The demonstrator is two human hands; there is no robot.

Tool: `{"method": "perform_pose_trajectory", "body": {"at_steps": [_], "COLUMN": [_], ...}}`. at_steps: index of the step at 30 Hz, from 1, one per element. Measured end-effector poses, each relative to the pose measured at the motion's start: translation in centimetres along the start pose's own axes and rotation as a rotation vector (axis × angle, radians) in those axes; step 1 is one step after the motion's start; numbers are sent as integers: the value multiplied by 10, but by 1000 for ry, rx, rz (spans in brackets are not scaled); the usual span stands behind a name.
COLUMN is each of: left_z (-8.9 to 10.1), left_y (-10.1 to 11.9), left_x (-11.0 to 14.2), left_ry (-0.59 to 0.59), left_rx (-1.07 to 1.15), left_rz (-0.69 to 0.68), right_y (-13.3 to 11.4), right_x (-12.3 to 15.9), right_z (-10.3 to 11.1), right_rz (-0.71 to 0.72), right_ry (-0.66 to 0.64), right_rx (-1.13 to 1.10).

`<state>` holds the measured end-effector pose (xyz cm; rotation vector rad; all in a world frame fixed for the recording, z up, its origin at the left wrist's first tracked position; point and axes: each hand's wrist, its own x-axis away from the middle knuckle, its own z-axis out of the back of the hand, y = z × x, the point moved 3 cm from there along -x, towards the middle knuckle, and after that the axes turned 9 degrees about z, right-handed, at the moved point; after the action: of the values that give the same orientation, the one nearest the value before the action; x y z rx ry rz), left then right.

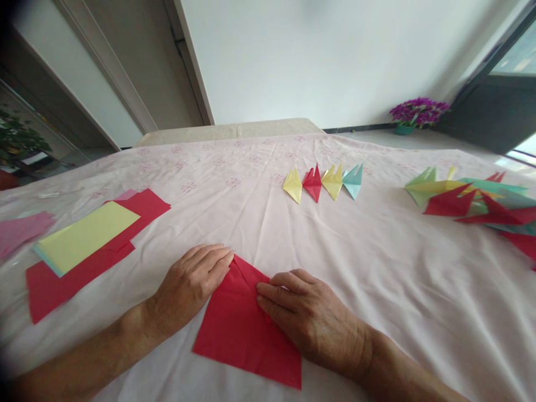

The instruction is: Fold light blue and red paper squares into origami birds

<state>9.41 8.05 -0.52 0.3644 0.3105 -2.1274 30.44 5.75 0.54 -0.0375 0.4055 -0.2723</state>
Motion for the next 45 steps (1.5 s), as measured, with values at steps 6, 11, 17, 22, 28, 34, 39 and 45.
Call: {"method": "perform_pose_trajectory", "body": {"at_steps": [6,11,17,22,28,34,39,45], "left_z": [2,3,2,-2,8,14,1,-3], "left_y": [-1,-1,-1,0,13,42,51,51], "left_x": [3,3,6,8,6,6,11,15], "left_ry": [19,8,-18,-40,-22,-135,-109,-125], "left_rx": [22,28,-2,-61,58,243,167,118], "left_rz": [-22,-39,-29,-52,-12,14,16,59], "right_y": [-2,-5,-9,-15,-20,-22,-22,-22], "right_x": [0,2,4,3,-1,-5,-4,-3], "right_z": [1,3,5,10,14,15,14,13], "right_rz": [-3,-25,-62,-101,-135,-142,-150,-132], "right_ry": [-10,-54,-131,-191,-202,-185,-181,-155], "right_rx": [8,3,-8,-35,-46,-29,-33,-14]}}
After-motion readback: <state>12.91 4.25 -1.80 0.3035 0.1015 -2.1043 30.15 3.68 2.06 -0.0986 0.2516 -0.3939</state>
